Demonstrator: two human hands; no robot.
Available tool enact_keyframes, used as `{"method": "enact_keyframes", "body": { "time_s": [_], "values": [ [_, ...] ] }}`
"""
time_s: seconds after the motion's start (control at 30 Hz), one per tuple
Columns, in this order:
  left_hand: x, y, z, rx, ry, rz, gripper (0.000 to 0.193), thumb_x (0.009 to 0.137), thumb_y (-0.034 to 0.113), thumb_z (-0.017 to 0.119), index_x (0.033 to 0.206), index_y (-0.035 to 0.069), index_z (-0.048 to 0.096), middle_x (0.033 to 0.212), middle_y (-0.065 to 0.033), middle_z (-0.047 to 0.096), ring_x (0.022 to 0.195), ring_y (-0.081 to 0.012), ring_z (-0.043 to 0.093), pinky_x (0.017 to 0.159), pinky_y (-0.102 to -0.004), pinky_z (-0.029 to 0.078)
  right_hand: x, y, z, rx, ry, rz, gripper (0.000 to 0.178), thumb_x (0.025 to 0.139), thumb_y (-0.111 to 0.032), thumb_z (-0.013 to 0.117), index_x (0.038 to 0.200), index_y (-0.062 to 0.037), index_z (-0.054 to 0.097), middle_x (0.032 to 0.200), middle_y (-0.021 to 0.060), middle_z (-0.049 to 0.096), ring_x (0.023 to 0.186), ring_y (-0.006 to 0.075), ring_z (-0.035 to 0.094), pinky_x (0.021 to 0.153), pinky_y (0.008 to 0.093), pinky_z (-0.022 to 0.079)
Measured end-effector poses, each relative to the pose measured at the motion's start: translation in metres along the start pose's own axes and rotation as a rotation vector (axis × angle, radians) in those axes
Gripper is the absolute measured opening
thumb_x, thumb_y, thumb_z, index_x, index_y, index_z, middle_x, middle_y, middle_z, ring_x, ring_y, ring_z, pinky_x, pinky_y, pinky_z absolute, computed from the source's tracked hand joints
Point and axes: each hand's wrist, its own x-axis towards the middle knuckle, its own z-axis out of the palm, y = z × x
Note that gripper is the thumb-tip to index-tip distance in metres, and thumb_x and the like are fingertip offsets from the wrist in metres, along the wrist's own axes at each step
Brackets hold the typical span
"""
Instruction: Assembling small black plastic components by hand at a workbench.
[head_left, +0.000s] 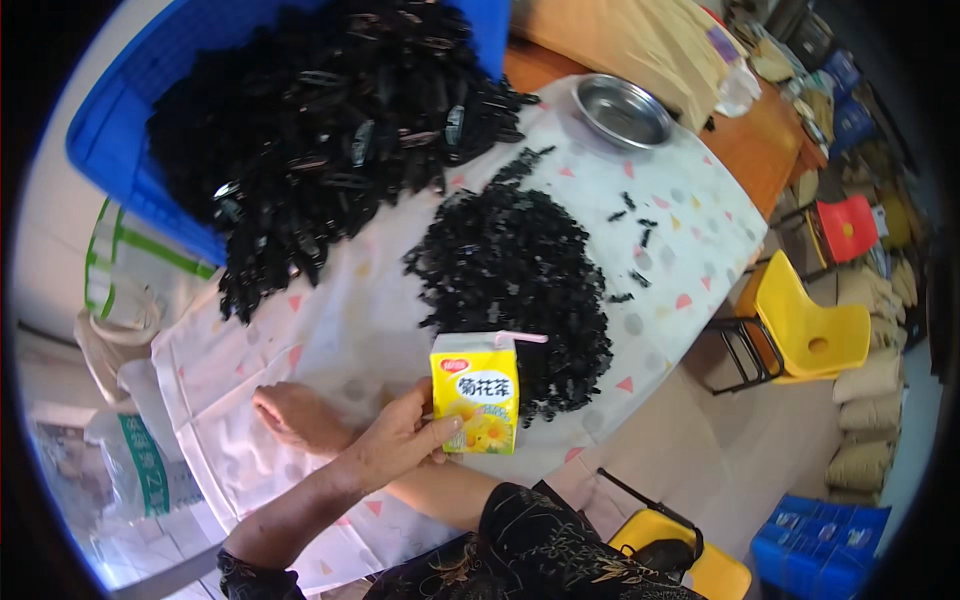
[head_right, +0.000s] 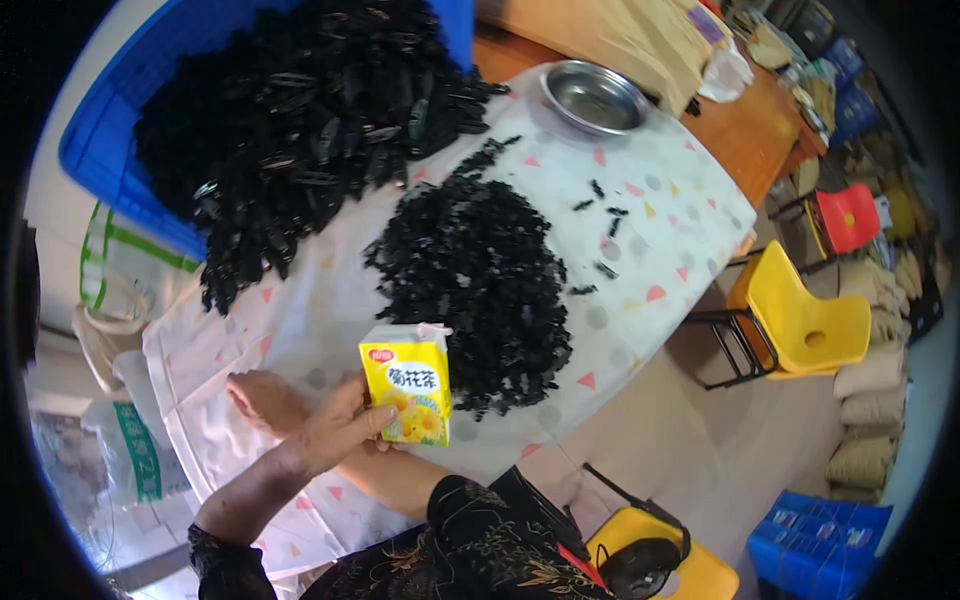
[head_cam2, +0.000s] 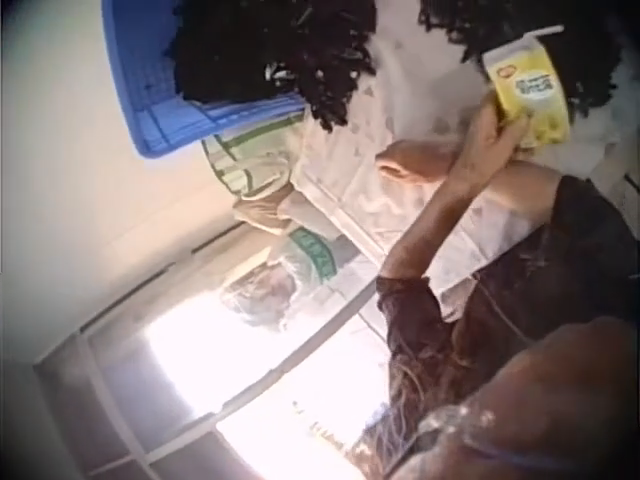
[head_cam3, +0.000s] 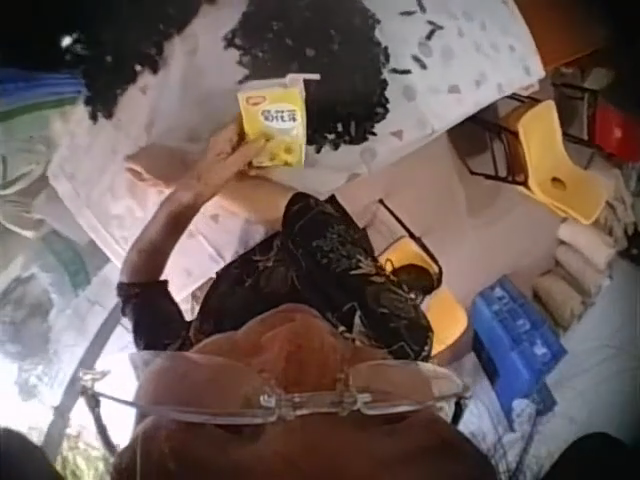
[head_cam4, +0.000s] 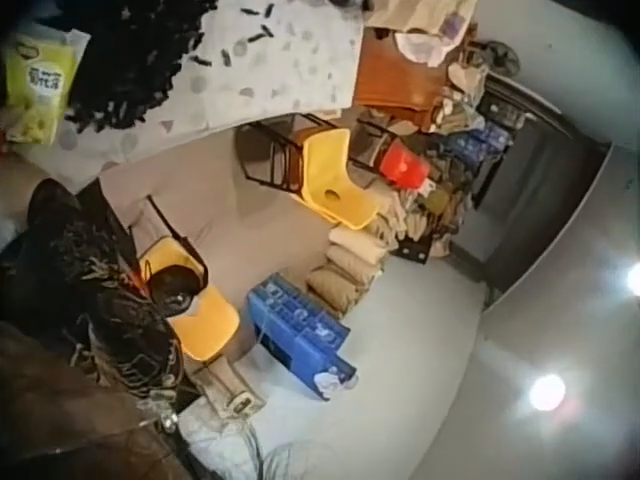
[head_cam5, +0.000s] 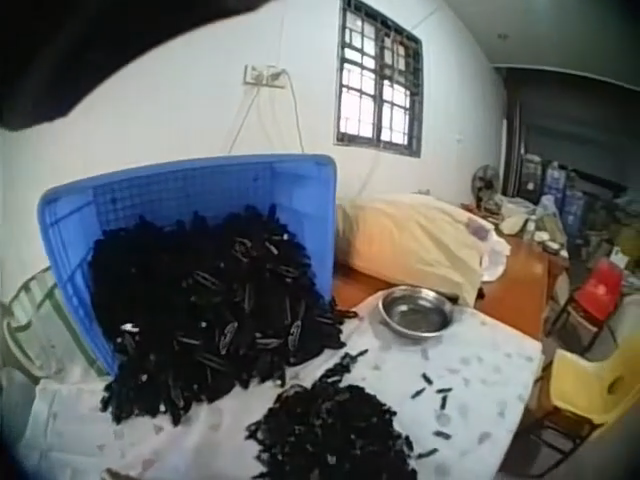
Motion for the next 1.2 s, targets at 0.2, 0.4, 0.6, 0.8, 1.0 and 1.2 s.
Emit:
{"method": "enact_keyframes", "body": {
  "time_s": [0.2,0.4,0.6,0.8,1.0,1.2],
  "values": [
    [0.089,0.046,0.028,-0.045,-0.052,0.043,0.04,0.092,0.016,0.054,0.126,-0.002,0.04,0.107,-0.0092,0.06,0.079,-0.0114,0.06,0.062,-0.0221,0.049,0.008,0.014,0.0,0.039,-0.278,0.131,0.014,0.083,-0.018,0.055,0.086,-0.005,0.054,0.076,0.0132,0.058,0.077,0.0348,0.058,0.068,0.0444,0.044],
    [0.219,0.109,0.069,-0.129,-0.225,0.098,0.046,0.091,0.025,0.055,0.126,-0.002,0.042,0.104,-0.0114,0.061,0.082,-0.0172,0.062,0.067,-0.0262,0.05,0.004,-0.023,-0.008,0.16,0.072,0.556,0.028,0.089,-0.032,0.05,0.104,-0.0099,0.058,0.1,0.0143,0.059,0.099,0.0252,0.054,0.08,0.0373,0.043],
    [0.299,0.111,0.101,0.488,0.067,0.519,0.062,0.084,0.042,0.062,0.131,0.006,0.044,0.128,-0.017,0.046,0.116,-0.0301,0.049,0.096,-0.0419,0.04,0.017,-0.083,-0.044,0.247,0.369,1.216,0.048,0.089,-0.048,0.051,0.118,-0.0115,0.061,0.122,0.0166,0.057,0.119,0.0211,0.05,0.1,0.0356,0.04],
    [0.34,0.093,0.1,1.396,0.35,0.667,0.053,0.078,0.037,0.066,0.124,0.013,0.053,0.137,-0.0132,0.037,0.131,-0.0329,0.027,0.101,-0.0622,0.024,0.007,-0.033,-0.025,0.184,0.271,0.896,0.043,0.089,-0.04,0.051,0.117,-0.0088,0.058,0.121,0.0173,0.056,0.117,0.024,0.049,0.098,0.0373,0.039],
    [0.337,0.093,0.063,1.301,0.107,1.001,0.025,0.076,-0.002,0.055,0.099,0.007,0.06,0.105,-0.0103,0.059,0.1,-0.0273,0.057,0.083,-0.0364,0.049,-0.005,-0.014,0.03,0.16,0.126,0.576,0.039,0.089,-0.033,0.05,0.116,-0.006,0.055,0.12,0.018,0.055,0.115,0.027,0.049,0.097,0.0389,0.038],
    [0.269,0.113,0.032,1.441,-0.316,0.74,0.026,0.08,0.018,0.062,0.104,0.008,0.061,0.106,-0.0106,0.059,0.106,-0.0279,0.054,0.09,-0.0425,0.043,-0.011,0.038,0.066,0.076,0.107,0.316,0.035,0.09,-0.026,0.05,0.116,-0.0032,0.053,0.119,0.0187,0.054,0.114,0.0299,0.048,0.095,0.0405,0.037]
  ]
}}
